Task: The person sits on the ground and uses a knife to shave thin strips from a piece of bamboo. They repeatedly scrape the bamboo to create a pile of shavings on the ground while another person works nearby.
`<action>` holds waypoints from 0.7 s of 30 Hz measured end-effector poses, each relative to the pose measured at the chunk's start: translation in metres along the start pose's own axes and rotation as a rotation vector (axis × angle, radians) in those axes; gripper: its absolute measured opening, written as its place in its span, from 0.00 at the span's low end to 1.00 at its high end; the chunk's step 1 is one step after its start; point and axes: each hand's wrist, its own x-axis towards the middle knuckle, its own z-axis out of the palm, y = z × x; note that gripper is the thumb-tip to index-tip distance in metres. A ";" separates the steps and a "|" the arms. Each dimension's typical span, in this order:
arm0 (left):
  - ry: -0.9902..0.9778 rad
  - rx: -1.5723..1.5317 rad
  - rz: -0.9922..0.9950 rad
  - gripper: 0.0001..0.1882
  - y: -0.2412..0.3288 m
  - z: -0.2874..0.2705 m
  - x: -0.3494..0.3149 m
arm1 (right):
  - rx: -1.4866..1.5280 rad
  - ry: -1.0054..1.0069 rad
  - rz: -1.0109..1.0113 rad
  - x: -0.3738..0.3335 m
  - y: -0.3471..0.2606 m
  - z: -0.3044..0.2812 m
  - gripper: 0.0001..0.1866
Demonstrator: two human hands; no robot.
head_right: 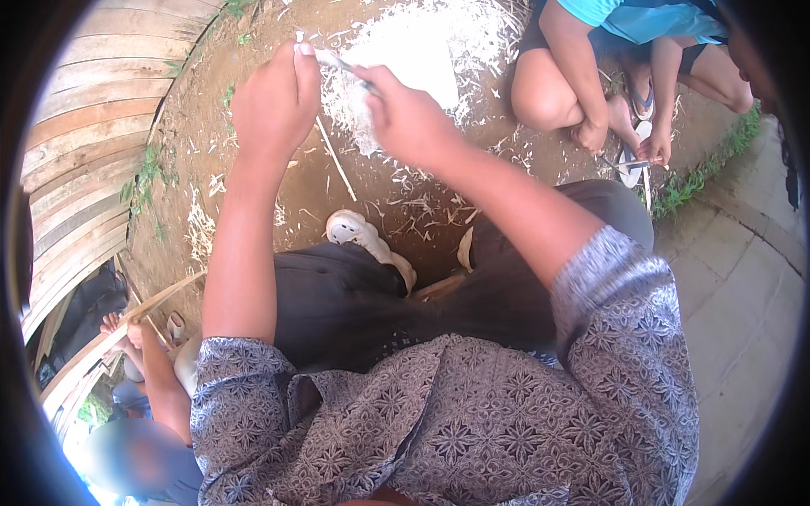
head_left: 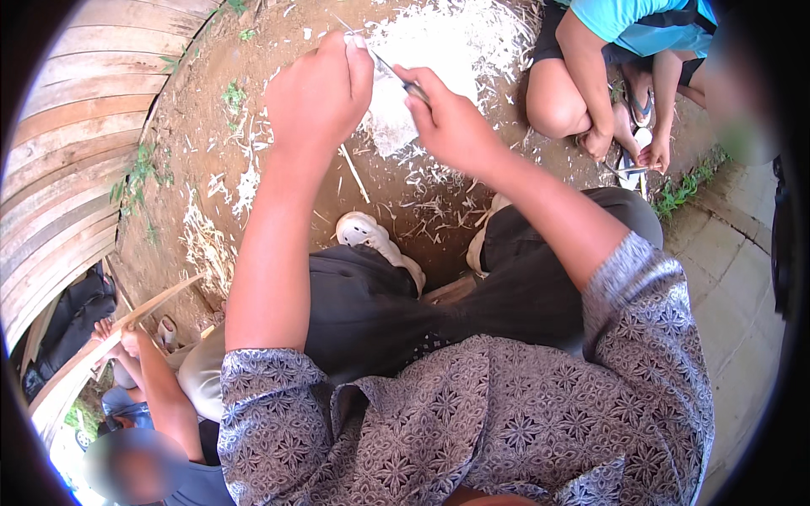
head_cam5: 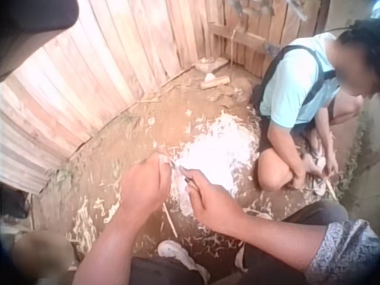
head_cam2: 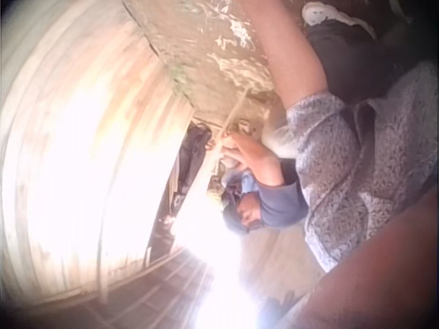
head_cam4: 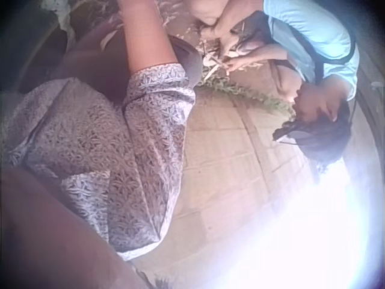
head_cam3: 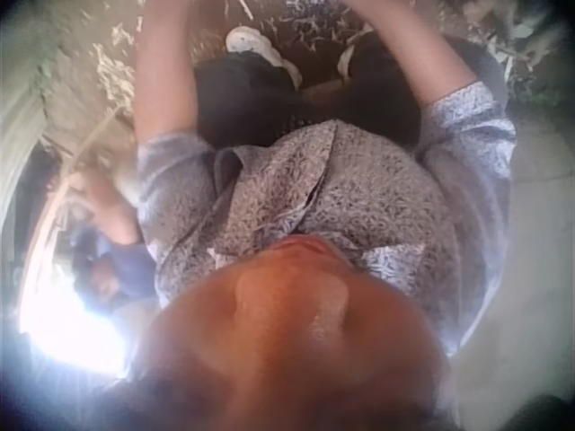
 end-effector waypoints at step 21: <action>0.297 -0.339 0.110 0.11 -0.044 0.001 0.012 | 0.215 -0.062 0.167 0.026 0.015 0.007 0.22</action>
